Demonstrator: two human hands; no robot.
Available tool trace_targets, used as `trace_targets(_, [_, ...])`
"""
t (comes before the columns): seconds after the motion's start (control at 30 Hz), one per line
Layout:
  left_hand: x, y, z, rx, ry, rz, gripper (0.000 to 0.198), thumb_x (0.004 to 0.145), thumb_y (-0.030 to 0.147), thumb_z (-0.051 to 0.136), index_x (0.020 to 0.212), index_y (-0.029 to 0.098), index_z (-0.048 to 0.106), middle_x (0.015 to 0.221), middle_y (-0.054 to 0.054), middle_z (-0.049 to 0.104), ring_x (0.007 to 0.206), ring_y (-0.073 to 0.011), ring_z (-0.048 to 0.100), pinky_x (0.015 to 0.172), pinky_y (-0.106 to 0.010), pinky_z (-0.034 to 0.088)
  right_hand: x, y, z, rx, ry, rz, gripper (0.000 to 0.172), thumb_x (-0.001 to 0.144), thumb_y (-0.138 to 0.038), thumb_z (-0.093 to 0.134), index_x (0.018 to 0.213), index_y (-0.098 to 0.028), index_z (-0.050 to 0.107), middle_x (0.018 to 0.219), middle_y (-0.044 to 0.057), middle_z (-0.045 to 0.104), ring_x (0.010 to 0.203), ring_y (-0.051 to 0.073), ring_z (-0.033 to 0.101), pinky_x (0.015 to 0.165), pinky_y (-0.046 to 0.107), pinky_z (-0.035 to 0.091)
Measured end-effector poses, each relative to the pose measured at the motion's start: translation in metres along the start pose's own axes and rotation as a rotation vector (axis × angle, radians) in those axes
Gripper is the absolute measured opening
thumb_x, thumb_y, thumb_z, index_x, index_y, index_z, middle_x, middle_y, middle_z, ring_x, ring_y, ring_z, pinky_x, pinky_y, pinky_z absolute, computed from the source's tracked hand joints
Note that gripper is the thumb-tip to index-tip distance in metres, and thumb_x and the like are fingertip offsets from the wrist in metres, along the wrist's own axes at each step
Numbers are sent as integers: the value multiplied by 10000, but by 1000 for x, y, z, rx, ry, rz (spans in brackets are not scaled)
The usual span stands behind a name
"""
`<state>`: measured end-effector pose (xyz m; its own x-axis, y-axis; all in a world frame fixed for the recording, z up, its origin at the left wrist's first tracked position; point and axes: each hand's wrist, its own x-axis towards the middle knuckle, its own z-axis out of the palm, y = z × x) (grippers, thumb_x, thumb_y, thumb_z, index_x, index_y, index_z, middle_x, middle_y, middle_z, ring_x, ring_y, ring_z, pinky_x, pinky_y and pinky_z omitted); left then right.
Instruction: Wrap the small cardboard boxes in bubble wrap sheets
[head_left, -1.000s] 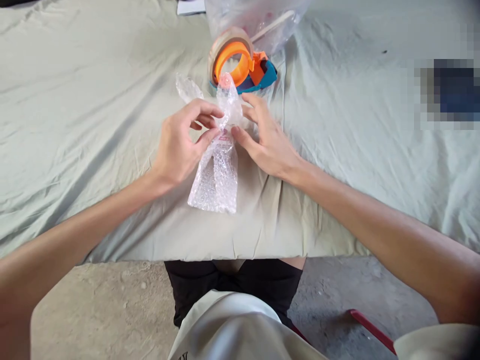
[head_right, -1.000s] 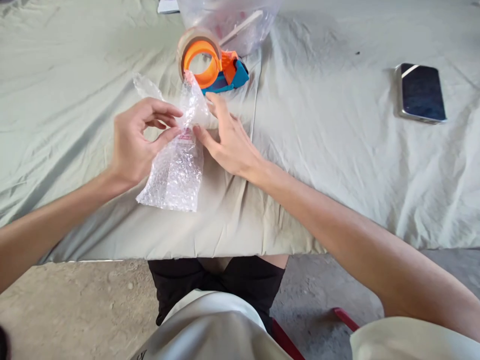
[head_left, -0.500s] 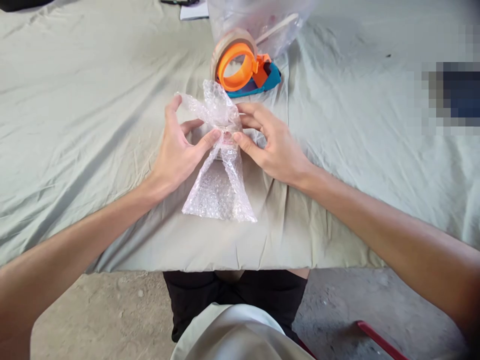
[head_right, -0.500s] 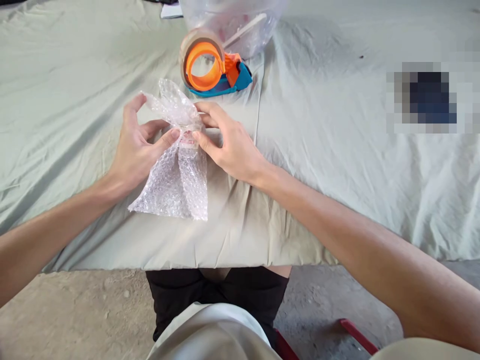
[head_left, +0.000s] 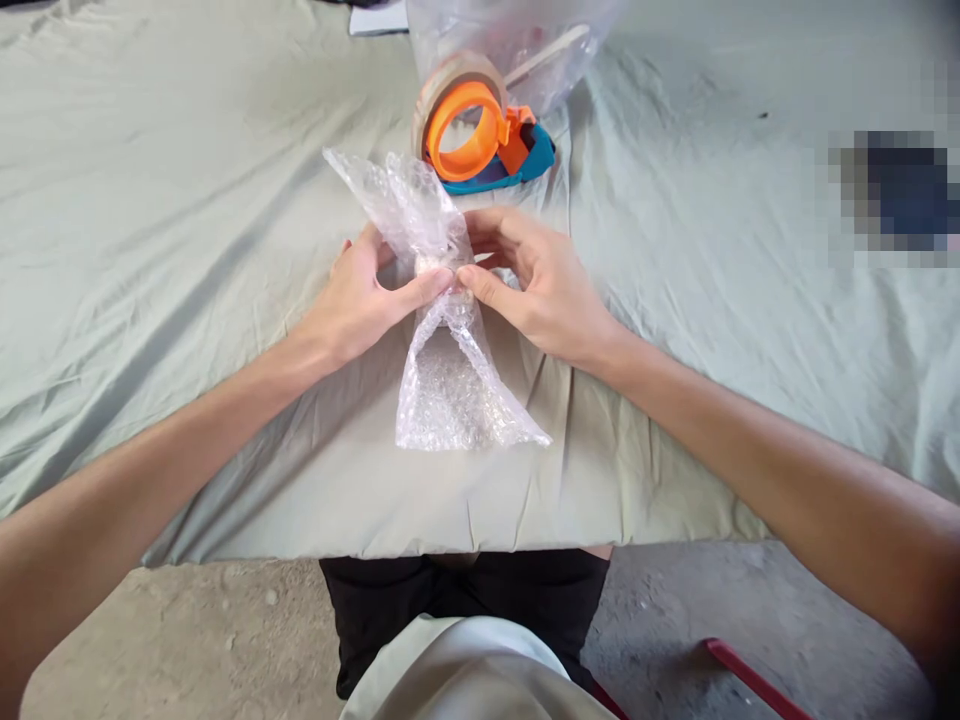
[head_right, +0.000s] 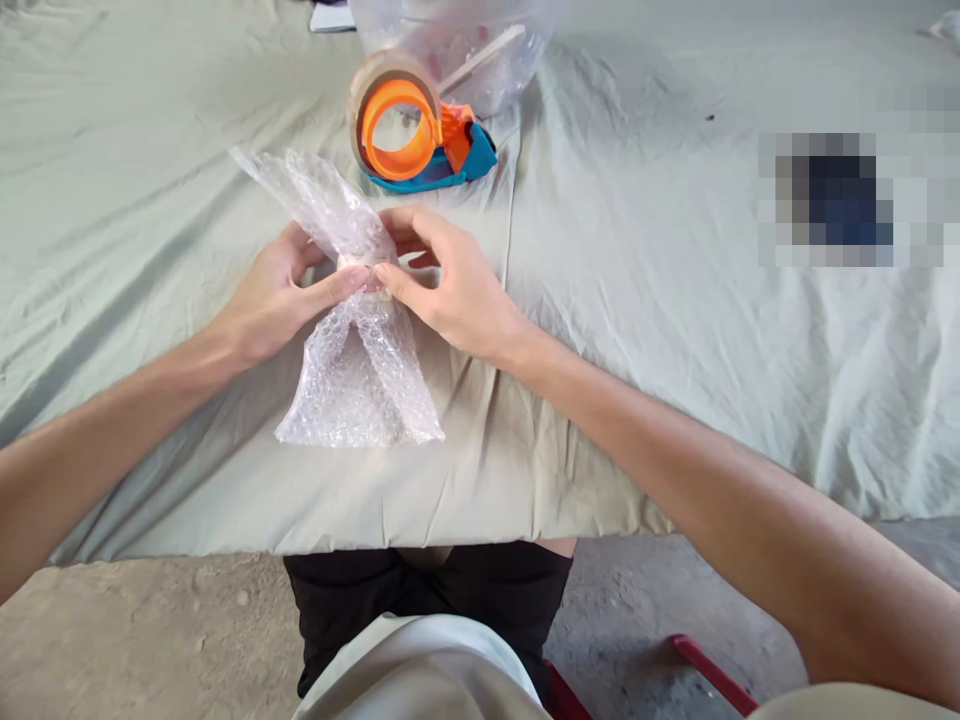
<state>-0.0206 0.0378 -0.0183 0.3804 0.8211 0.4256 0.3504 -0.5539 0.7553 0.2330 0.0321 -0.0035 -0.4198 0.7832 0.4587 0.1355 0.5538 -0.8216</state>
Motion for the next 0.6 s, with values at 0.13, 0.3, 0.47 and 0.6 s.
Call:
trace_targets(0.13, [4,26,1,-171,-15,-156,428,1004,474,888,1338,233,774,1436,-108,833,1376,-356,783,1218,-574,642,0,-5,2,82,-9,24,198,1040,-387,824,1215,-306,777,1357,57,828,1261,291,796,1133,504,683])
trace_targets(0.3, [2,42,3,-89,63,-85,302,997,444,892,1211,238,838,1272,-64,888,1232,-335,835,1140,-544,679,-2,-6,3,-68,90,-40,191,1009,-303,849,1183,-331,777,1308,40,837,1214,318,775,1128,575,653])
trace_targets(0.47, [-2,44,4,-1,146,39,303,983,578,929,1182,358,871,1274,-23,865,1171,-310,828,1089,-588,690,-5,-12,5,-219,153,-115,166,1023,-186,820,1083,-335,782,1210,39,811,1178,293,739,1063,528,665])
trace_targets(0.6, [-6,52,7,141,264,95,314,982,635,935,1072,359,818,1200,-37,768,1164,-278,759,1065,-560,662,-7,-14,7,-276,164,-131,234,1000,-111,793,1096,-324,793,1182,44,759,1099,265,724,1005,482,678])
